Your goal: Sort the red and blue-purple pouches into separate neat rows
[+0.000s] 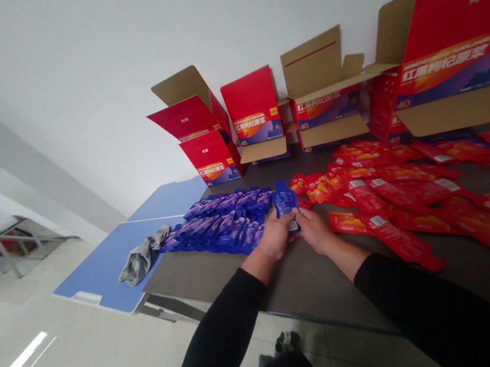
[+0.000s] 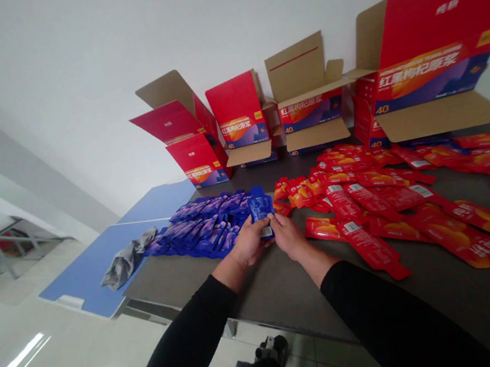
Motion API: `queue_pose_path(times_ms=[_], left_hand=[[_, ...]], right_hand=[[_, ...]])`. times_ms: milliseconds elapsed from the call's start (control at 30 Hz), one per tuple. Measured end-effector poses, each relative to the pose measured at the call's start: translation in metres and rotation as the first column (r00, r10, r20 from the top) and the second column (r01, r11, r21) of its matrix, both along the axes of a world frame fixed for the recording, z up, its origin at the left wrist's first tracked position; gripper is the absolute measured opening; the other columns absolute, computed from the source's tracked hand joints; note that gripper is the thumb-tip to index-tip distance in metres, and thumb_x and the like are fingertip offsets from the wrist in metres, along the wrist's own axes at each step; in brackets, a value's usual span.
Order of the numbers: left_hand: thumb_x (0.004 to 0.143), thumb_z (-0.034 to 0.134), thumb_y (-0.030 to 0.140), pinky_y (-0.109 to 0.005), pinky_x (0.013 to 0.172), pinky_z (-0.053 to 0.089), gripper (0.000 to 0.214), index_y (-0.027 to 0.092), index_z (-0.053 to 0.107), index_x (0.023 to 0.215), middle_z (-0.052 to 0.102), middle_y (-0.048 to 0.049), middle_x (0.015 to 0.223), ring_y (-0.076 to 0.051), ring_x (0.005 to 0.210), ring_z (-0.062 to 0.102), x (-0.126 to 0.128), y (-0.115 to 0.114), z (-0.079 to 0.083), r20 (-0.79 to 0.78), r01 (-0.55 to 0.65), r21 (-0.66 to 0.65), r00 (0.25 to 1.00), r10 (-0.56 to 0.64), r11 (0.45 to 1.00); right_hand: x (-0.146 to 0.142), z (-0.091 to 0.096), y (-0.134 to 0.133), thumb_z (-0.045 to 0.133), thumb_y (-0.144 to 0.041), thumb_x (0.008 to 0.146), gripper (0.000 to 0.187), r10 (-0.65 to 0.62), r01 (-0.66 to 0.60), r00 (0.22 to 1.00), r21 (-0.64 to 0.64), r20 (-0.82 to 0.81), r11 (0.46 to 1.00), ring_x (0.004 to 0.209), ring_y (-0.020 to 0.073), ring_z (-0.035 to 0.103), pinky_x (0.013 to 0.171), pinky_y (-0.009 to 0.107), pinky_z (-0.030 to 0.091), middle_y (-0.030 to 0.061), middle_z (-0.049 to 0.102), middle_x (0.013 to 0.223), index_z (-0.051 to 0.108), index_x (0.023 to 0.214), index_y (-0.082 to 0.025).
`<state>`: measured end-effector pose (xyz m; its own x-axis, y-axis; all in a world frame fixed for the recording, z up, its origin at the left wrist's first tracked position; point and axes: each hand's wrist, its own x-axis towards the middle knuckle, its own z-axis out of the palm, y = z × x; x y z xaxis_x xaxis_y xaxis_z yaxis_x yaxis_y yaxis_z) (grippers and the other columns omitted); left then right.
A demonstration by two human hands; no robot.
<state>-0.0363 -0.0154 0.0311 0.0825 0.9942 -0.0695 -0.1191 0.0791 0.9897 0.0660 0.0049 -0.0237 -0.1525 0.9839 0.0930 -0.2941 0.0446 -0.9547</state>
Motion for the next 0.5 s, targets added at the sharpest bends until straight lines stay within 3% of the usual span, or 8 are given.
queue_pose_path(times_ms=[100, 233, 300, 367, 400, 433, 467, 500], left_hand=[[0.076, 0.073, 0.042, -0.019, 0.041, 0.033, 0.037, 0.019, 0.056, 0.100, 0.054, 0.0032, 0.068, -0.010, 0.047, 0.049, 0.001, -0.004, -0.002, 0.090, 0.011, -0.023, 0.996, -0.009, 1.000], [0.083, 0.063, 0.038, -0.024, 0.051, 0.047, 0.030, 0.020, 0.055, 0.106, 0.064, -0.0026, 0.083, -0.014, 0.060, 0.061, -0.012, -0.005, 0.007, 0.079, -0.089, 0.029, 0.993, 0.087, 0.996], [0.091, 0.053, 0.034, -0.028, 0.062, 0.054, 0.025, 0.020, 0.054, 0.112, 0.067, -0.0059, 0.094, -0.016, 0.071, 0.066, -0.030, -0.003, 0.019, -0.062, -0.177, 0.078, 0.981, 0.182, 0.981], [0.100, 0.036, 0.035, -0.034, 0.072, 0.057, 0.031, 0.019, 0.051, 0.122, 0.069, -0.0099, 0.108, -0.019, 0.082, 0.069, -0.054, 0.001, 0.037, -0.376, -0.208, 0.171, 0.890, 0.259, 0.963], [0.103, 0.029, 0.035, -0.035, 0.076, 0.057, 0.036, 0.018, 0.050, 0.127, 0.068, -0.0118, 0.112, -0.020, 0.088, 0.069, -0.067, 0.003, 0.046, -0.604, -0.176, 0.216, 0.748, 0.273, 0.960], [0.105, 0.025, 0.033, -0.035, 0.081, 0.057, 0.040, 0.017, 0.048, 0.133, 0.068, -0.0134, 0.115, -0.021, 0.094, 0.069, -0.080, 0.005, 0.055, -0.829, -0.103, 0.247, 0.492, 0.265, 0.964], [0.105, 0.026, 0.031, -0.037, 0.086, 0.055, 0.042, 0.016, 0.045, 0.139, 0.067, -0.0148, 0.118, -0.023, 0.102, 0.068, -0.093, 0.006, 0.063, -0.962, -0.020, 0.235, 0.136, 0.235, 0.972], [0.103, 0.037, 0.032, -0.042, 0.094, 0.052, 0.043, 0.015, 0.046, 0.141, 0.063, -0.0191, 0.126, -0.029, 0.114, 0.064, -0.103, 0.008, 0.070, -0.974, -0.007, 0.225, 0.001, 0.225, 0.974]], right_hand=[[0.000, -0.003, 0.001, 0.058, -0.074, 0.084, 0.053, 0.028, -0.028, 0.999, 0.001, 0.034, 1.000, 0.053, 0.0209, 0.061, 0.047, 0.035, 0.052, 0.0047, 0.067, 0.068, 0.065, 0.093, -0.022], [0.000, 0.001, -0.001, 0.057, -0.079, 0.082, 0.058, 0.067, -0.068, 0.998, 0.014, 0.018, 0.998, 0.050, 0.0179, 0.061, 0.047, 0.031, 0.050, 0.0029, 0.064, 0.063, 0.060, 0.087, -0.022], [0.000, 0.006, -0.003, 0.055, -0.083, 0.079, 0.063, 0.080, -0.080, 0.997, 0.008, -0.019, 0.997, 0.051, 0.0164, 0.061, 0.047, 0.028, 0.049, 0.0025, 0.065, 0.063, 0.058, 0.087, -0.021], [-0.001, 0.010, -0.005, 0.054, -0.086, 0.077, 0.067, 0.079, -0.079, 0.996, 0.003, -0.029, 0.997, 0.051, 0.0152, 0.061, 0.047, 0.026, 0.047, 0.0026, 0.065, 0.064, 0.057, 0.087, -0.020], [-0.001, 0.011, -0.005, 0.054, -0.086, 0.077, 0.067, 0.079, -0.079, 0.997, 0.003, -0.025, 0.997, 0.051, 0.0148, 0.060, 0.047, 0.026, 0.047, 0.0026, 0.065, 0.064, 0.056, 0.087, -0.020], [0.000, 0.013, -0.006, 0.054, -0.086, 0.076, 0.068, 0.081, -0.081, 0.997, 0.005, -0.019, 0.997, 0.051, 0.0146, 0.060, 0.047, 0.026, 0.046, 0.0025, 0.065, 0.064, 0.056, 0.086, -0.019], [0.000, 0.013, -0.007, 0.054, -0.086, 0.076, 0.068, 0.086, -0.086, 0.996, 0.008, -0.014, 0.996, 0.051, 0.0144, 0.060, 0.048, 0.026, 0.046, 0.0023, 0.065, 0.064, 0.056, 0.086, -0.019], [0.000, 0.014, -0.007, 0.054, -0.086, 0.076, 0.068, 0.090, -0.090, 0.996, 0.011, -0.011, 0.996, 0.051, 0.0142, 0.059, 0.048, 0.026, 0.046, 0.0023, 0.065, 0.064, 0.056, 0.085, -0.019]])
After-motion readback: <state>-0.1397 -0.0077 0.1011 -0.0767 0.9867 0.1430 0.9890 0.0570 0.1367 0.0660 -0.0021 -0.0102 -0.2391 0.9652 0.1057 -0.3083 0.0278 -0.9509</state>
